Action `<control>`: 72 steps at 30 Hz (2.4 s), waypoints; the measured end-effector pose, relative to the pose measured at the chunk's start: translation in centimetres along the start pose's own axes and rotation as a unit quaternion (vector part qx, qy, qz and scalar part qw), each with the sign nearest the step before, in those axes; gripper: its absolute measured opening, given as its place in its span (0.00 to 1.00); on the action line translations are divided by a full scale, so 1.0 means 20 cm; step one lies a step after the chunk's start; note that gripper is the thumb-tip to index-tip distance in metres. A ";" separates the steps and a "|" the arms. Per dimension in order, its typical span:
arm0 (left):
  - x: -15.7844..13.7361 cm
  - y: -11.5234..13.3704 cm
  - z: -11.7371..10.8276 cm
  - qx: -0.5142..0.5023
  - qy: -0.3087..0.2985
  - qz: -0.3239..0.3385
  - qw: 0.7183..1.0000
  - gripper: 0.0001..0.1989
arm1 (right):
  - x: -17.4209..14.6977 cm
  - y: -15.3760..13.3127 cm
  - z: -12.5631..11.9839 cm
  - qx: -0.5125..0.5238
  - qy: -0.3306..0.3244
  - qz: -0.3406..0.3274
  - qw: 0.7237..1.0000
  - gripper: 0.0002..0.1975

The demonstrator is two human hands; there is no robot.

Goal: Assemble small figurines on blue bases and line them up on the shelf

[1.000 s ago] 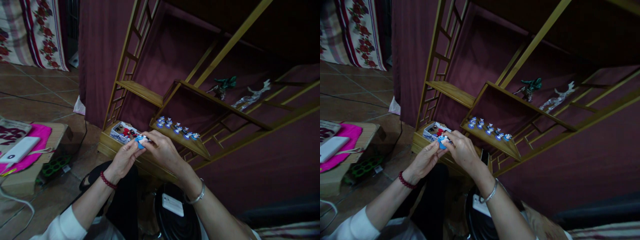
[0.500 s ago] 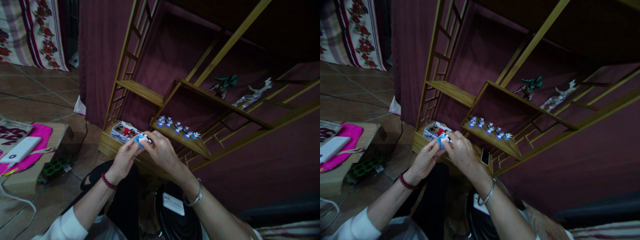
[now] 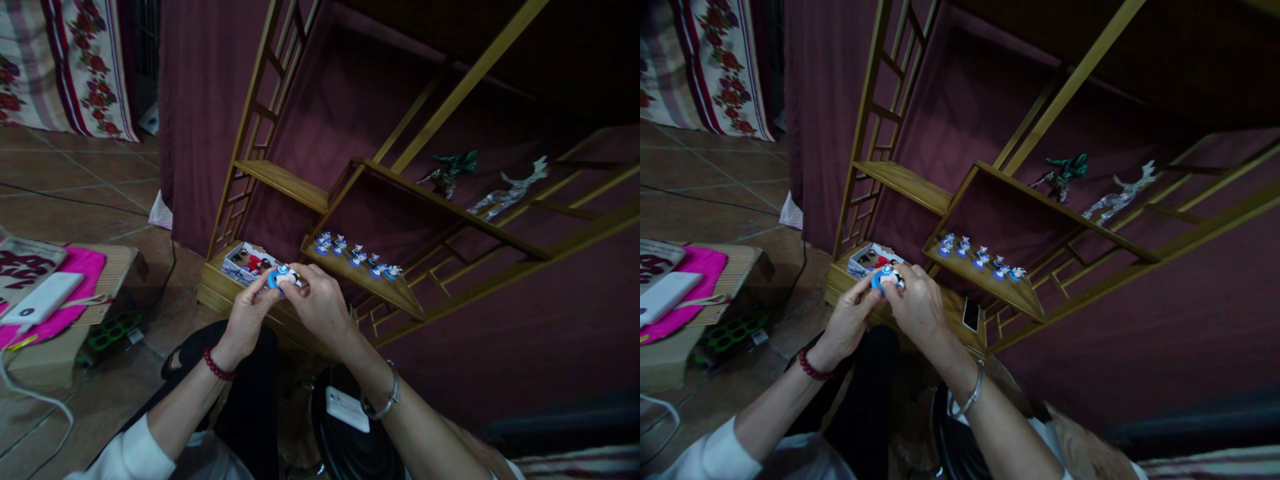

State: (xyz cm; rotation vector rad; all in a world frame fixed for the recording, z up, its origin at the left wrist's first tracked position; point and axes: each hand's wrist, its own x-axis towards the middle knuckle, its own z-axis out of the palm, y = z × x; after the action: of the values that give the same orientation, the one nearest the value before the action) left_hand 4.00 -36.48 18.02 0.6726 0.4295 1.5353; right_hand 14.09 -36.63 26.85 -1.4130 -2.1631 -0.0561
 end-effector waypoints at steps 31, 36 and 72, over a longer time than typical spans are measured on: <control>-0.01 0.03 0.00 -0.070 -0.052 -0.014 0.996 0.15 | 0.03 0.00 -0.05 0.048 -0.052 -0.176 0.982 0.13; -0.02 0.03 -0.01 -0.090 -0.070 -0.022 0.993 0.14 | 0.04 0.02 -0.06 0.041 -0.068 -0.234 0.969 0.14; 0.05 -0.05 0.03 -0.103 -0.049 -0.116 0.987 0.12 | -0.01 0.19 0.04 0.216 0.005 -0.009 0.976 0.11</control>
State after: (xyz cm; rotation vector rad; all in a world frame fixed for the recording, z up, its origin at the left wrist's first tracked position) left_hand 5.09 -35.48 17.93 0.5135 0.2603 1.2990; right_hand 17.09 -34.72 25.10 -1.1365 -2.0218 0.3770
